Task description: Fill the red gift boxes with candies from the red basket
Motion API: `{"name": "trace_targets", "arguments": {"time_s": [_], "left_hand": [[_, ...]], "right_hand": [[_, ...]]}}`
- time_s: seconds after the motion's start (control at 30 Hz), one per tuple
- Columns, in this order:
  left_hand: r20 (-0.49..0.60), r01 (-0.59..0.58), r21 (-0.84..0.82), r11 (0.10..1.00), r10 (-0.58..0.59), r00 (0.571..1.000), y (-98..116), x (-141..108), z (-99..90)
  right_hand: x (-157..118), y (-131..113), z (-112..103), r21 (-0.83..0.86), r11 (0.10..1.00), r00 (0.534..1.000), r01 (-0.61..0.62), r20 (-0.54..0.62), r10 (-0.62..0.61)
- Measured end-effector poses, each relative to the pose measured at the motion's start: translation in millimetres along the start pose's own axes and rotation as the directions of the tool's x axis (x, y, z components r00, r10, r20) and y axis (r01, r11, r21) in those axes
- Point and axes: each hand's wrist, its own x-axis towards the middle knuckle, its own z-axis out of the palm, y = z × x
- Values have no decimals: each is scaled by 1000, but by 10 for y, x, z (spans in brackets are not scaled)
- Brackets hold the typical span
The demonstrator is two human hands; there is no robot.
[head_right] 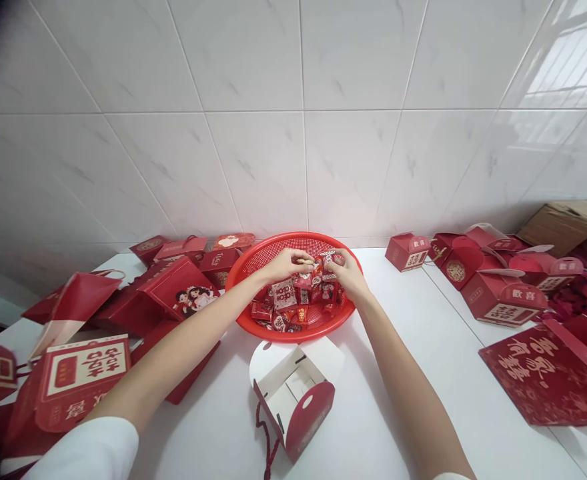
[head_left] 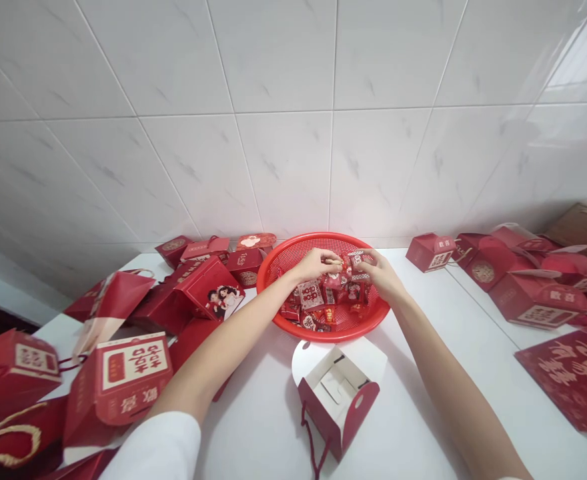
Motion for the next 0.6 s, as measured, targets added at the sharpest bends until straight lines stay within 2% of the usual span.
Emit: {"name": "trace_targets", "arguments": {"time_s": [0.13, 0.3, 0.47, 0.53, 0.6], "left_hand": [[-49, 11, -88, 996, -16, 999, 7, -15, 26], [-108, 16, -18, 1000, -18, 994, 22, -28, 34], [-134, 9, 41, 999, -4, 991, 47, -32, 52], [-143, 33, -6, 999, -33, 989, 65, -32, 68], [-134, 74, -99, 992, -86, 987, 90, -33, 82]], "right_hand": [[0, -12, 11, 42, 999, 1000, -8, 26, 7], [-25, -25, 14, 51, 999, 998, -17, 59, 14], [-58, -35, 0, 38, 997, 985, -61, 164, 54], [-57, -25, -6, -2, 997, 980, -76, 182, 75], [-48, -11, -8, -22, 998, 986, -64, 152, 67]]}}
